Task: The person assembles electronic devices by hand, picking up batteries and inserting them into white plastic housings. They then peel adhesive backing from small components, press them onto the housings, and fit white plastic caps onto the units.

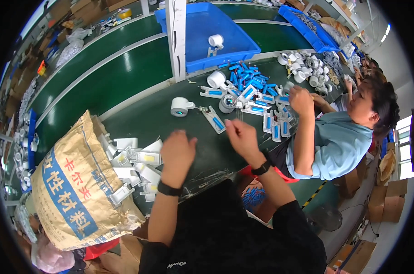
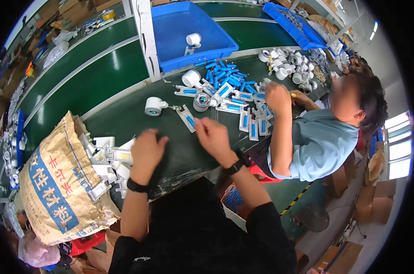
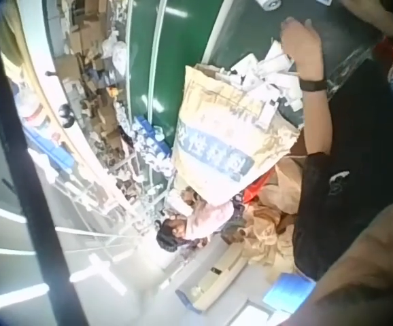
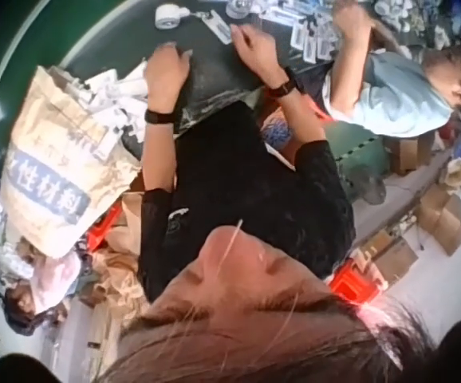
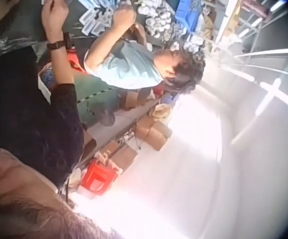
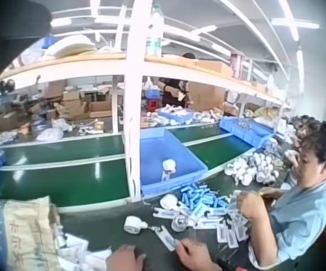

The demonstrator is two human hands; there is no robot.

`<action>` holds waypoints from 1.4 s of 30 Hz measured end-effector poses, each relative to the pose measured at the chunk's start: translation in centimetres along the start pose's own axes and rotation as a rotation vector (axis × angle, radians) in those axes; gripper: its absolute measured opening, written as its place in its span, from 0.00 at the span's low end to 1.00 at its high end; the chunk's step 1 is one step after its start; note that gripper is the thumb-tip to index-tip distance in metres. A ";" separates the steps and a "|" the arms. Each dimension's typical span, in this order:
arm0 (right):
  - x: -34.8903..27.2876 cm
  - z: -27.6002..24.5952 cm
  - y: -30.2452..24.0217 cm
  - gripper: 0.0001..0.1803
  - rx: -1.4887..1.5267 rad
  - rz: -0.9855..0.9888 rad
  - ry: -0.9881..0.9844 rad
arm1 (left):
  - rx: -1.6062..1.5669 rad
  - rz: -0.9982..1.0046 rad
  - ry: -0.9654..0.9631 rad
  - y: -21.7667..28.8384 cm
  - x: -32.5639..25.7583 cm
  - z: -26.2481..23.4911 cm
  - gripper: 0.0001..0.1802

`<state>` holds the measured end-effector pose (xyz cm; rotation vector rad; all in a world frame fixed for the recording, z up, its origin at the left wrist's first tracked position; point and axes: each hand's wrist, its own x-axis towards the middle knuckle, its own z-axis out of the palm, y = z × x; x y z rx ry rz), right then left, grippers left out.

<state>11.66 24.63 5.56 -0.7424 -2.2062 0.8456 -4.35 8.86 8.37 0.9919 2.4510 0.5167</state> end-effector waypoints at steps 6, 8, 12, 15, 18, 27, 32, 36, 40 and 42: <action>-5.2 7.4 -5.2 0.08 0.907 0.403 -0.553 | 0.095 0.268 0.413 -2.9 7.2 -1.7 0.36; -6.0 7.0 -5.5 0.09 1.247 0.768 -0.635 | 0.079 0.360 0.407 -3.2 8.6 -1.3 0.36; -6.2 4.1 -4.5 0.10 1.328 0.734 -0.481 | 0.019 0.317 0.173 -4.6 7.3 -1.7 0.36; -5.1 4.0 -4.2 0.20 1.519 0.753 -0.469 | 0.051 0.347 0.053 -5.5 3.3 -3.6 0.38; -4.7 5.3 -5.5 0.21 1.639 0.854 -0.509 | -0.009 0.398 0.248 -8.0 0.4 -2.6 0.40; -9.1 8.2 -15.8 0.26 1.787 1.208 -0.817 | -0.344 0.443 0.659 -9.2 -17.4 -0.4 0.18; -15.6 9.1 -18.1 0.37 1.418 0.841 -1.499 | 0.136 0.214 0.944 -13.8 -30.2 2.3 0.18; -12.7 8.1 -18.4 0.35 1.111 0.462 -1.640 | -0.084 -0.208 0.869 -21.3 -35.2 9.6 0.11; -7.1 5.2 -18.1 0.21 0.625 -0.158 -1.429 | 0.287 -0.697 0.349 -39.0 -37.7 24.1 0.19; -5.3 3.3 -14.7 0.17 0.398 -0.126 -1.041 | 0.358 -0.509 -0.243 -38.8 -35.4 24.1 0.32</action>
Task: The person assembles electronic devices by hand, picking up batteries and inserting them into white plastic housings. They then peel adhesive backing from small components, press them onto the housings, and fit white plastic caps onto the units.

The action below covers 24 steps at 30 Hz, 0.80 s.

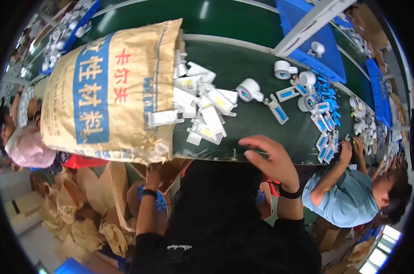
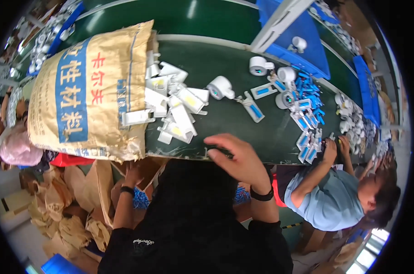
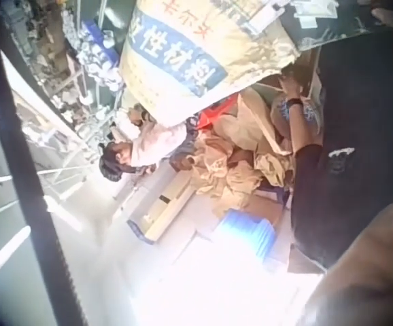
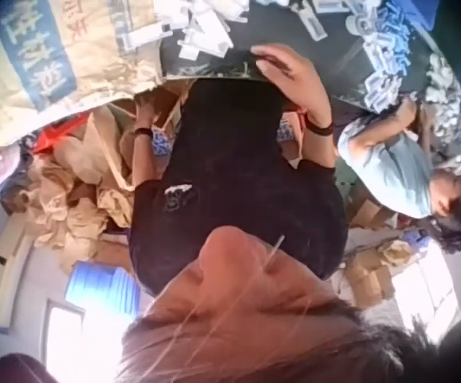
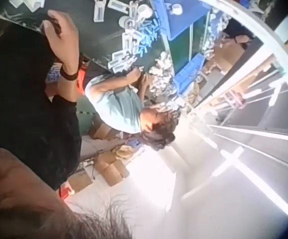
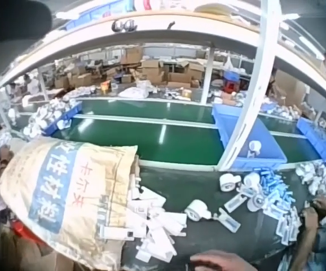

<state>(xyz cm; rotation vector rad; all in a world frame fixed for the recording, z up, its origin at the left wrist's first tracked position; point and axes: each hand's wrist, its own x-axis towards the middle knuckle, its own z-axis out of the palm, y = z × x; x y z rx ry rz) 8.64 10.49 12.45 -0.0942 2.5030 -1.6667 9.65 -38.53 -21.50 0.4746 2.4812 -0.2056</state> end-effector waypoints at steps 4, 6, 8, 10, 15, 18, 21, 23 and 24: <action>-3.8 -6.7 6.4 0.17 -0.371 0.159 0.515 | -0.370 0.206 0.122 8.2 -1.2 -14.2 0.23; -3.6 -8.3 8.3 0.18 -0.442 0.187 0.627 | -0.664 0.422 0.048 10.3 -5.0 -21.9 0.13; -1.7 -7.8 9.5 0.22 -0.524 0.102 0.677 | -0.773 0.599 -0.051 13.9 -8.2 -30.7 0.21; -0.3 -7.2 10.9 0.26 -0.631 0.094 0.690 | -0.721 0.739 -0.004 16.9 -8.6 -35.6 0.24; 1.4 -6.8 11.9 0.31 -0.767 0.057 0.736 | -0.493 0.930 0.454 24.5 -1.7 -44.7 0.29; 3.4 -6.5 11.0 0.30 -0.687 -0.081 0.611 | -0.287 0.935 0.740 27.4 5.1 -47.0 0.36; 4.5 -5.7 13.0 0.25 -0.746 -0.109 0.624 | -0.225 0.974 0.663 29.1 10.7 -45.6 0.36; 4.6 -5.9 14.1 0.21 -0.745 -0.136 0.607 | -0.221 1.001 0.516 30.1 12.3 -45.8 0.35; 4.5 -6.1 14.4 0.21 -0.741 -0.142 0.619 | -0.227 1.011 0.360 30.4 12.7 -46.1 0.33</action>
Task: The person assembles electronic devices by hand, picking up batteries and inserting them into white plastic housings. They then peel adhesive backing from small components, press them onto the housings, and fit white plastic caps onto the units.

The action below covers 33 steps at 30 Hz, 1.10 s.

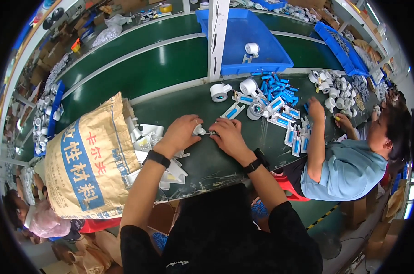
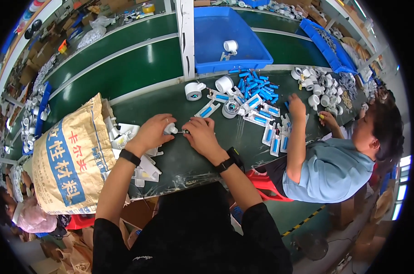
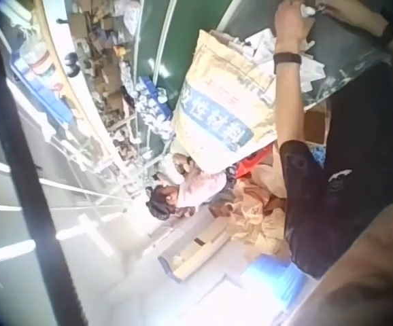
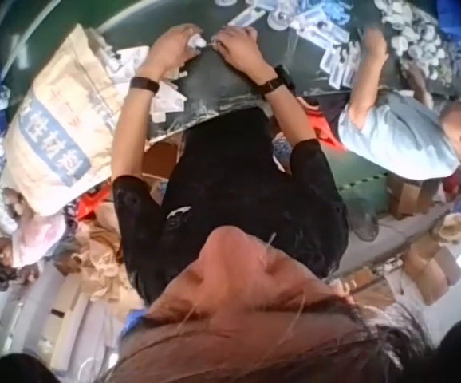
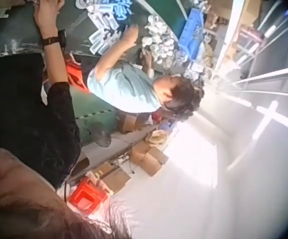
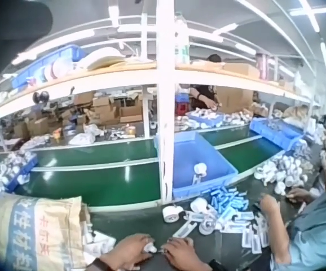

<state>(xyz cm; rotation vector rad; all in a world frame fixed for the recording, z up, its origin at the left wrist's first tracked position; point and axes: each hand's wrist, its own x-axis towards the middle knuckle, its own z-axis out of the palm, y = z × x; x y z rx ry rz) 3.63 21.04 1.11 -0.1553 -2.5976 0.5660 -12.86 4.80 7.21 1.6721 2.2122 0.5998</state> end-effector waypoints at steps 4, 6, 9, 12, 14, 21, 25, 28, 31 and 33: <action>0.4 0.0 0.6 0.19 0.196 -0.002 -0.033 | -0.039 0.009 -0.054 -1.3 0.0 -0.3 0.31; 0.7 -0.4 0.9 0.18 0.264 0.004 -0.045 | -0.019 0.036 -0.093 -1.5 0.2 -0.9 0.31; 0.6 -0.5 0.1 0.12 0.328 0.141 -0.032 | -0.048 0.049 -0.128 -1.1 1.8 -2.9 0.31; -0.1 -0.3 0.3 0.12 0.332 0.079 0.028 | -0.174 0.038 -0.014 0.3 6.7 -4.9 0.30; -0.3 -0.2 0.1 0.11 0.331 0.058 0.073 | 0.000 0.142 0.125 0.5 10.7 -3.8 0.27; -0.8 0.1 -0.4 0.10 0.313 0.055 0.103 | 0.373 0.485 0.091 2.4 19.3 0.8 0.20; -0.7 0.1 -1.0 0.10 0.323 0.034 0.114 | 0.444 0.253 -0.127 0.2 21.0 1.7 0.11; -0.9 -0.2 -0.8 0.10 0.318 0.075 0.103 | 0.124 0.251 -0.145 -0.5 20.8 0.7 0.11; -0.7 -0.5 -0.7 0.09 0.334 0.081 0.109 | 0.071 0.163 -0.229 0.7 19.4 -1.4 0.11; -0.6 -0.5 -0.6 0.09 0.348 0.081 0.109 | 0.030 0.107 -0.285 0.9 18.7 -2.1 0.12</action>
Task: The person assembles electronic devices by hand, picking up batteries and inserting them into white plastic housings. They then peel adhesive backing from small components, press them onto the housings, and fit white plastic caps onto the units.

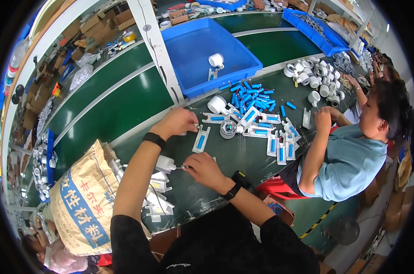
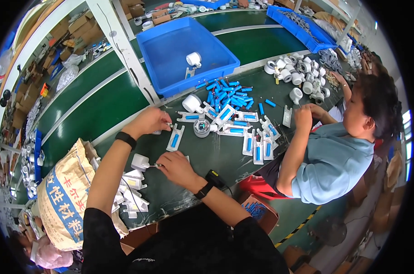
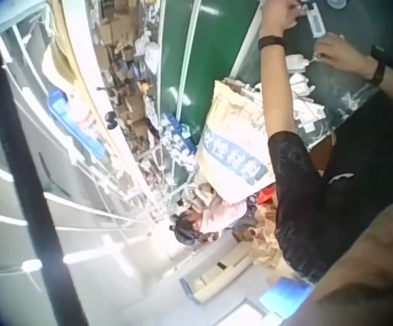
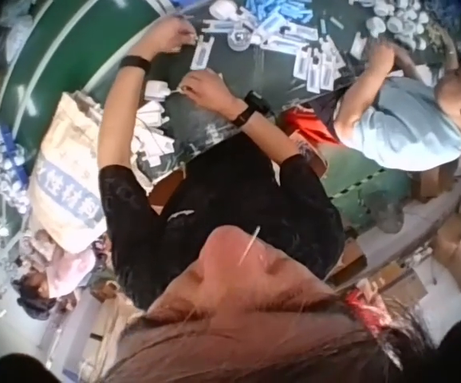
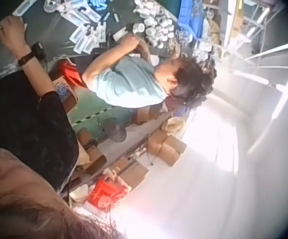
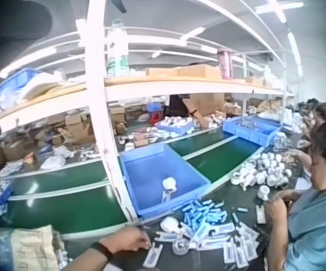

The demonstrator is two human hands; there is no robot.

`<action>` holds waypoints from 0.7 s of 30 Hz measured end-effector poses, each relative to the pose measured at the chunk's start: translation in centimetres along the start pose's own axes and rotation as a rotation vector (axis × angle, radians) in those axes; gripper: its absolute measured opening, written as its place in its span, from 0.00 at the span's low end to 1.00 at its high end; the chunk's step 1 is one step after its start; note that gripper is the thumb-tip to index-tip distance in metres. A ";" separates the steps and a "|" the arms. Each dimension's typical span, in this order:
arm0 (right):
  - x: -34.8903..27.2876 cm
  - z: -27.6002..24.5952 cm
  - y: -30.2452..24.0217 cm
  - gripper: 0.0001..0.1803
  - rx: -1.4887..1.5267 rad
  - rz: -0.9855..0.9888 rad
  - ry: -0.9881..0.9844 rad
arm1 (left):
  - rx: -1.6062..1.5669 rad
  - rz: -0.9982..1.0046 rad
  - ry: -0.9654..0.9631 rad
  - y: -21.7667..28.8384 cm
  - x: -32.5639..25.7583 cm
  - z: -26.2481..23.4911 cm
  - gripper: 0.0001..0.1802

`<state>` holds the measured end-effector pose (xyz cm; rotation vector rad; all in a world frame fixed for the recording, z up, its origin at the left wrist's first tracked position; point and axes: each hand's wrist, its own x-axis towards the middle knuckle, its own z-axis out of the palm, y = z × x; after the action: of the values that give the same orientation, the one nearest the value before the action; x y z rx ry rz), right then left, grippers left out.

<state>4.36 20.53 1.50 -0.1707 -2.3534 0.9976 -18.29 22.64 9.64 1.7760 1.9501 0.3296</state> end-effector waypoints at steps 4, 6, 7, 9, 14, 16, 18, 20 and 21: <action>0.0 0.4 0.1 0.08 0.019 -0.010 -0.002 | 0.023 0.038 0.005 0.1 -1.1 -0.1 0.12; 0.0 0.4 0.0 0.08 0.020 -0.014 0.011 | 0.056 0.045 0.021 -0.1 -1.6 0.4 0.12; 0.1 0.4 -0.2 0.09 0.023 -0.016 0.024 | 0.005 0.062 0.046 -0.2 -1.7 0.7 0.12; -0.2 0.6 0.0 0.09 0.040 0.015 0.014 | -0.044 0.077 0.080 0.0 -2.0 0.9 0.13; -0.4 1.0 0.0 0.09 0.109 0.085 -0.012 | -0.074 0.080 0.115 -0.1 -2.5 1.5 0.10; -0.4 1.2 -0.1 0.08 0.161 0.114 -0.021 | -0.091 0.118 0.163 -0.7 -2.5 2.0 0.10; -0.3 1.0 -0.2 0.08 0.159 0.105 -0.027 | -0.124 0.138 0.187 -0.8 -2.9 2.0 0.11; -0.3 0.7 0.1 0.09 0.128 0.086 -0.003 | -0.114 0.141 0.164 0.0 -2.3 1.6 0.11; -0.2 0.7 0.1 0.09 0.140 0.075 -0.024 | -0.119 0.118 0.177 -0.3 -2.3 1.7 0.11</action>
<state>4.12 20.10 0.91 -0.1946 -2.3039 1.2019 -17.62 20.13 8.44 1.8421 1.9025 0.6490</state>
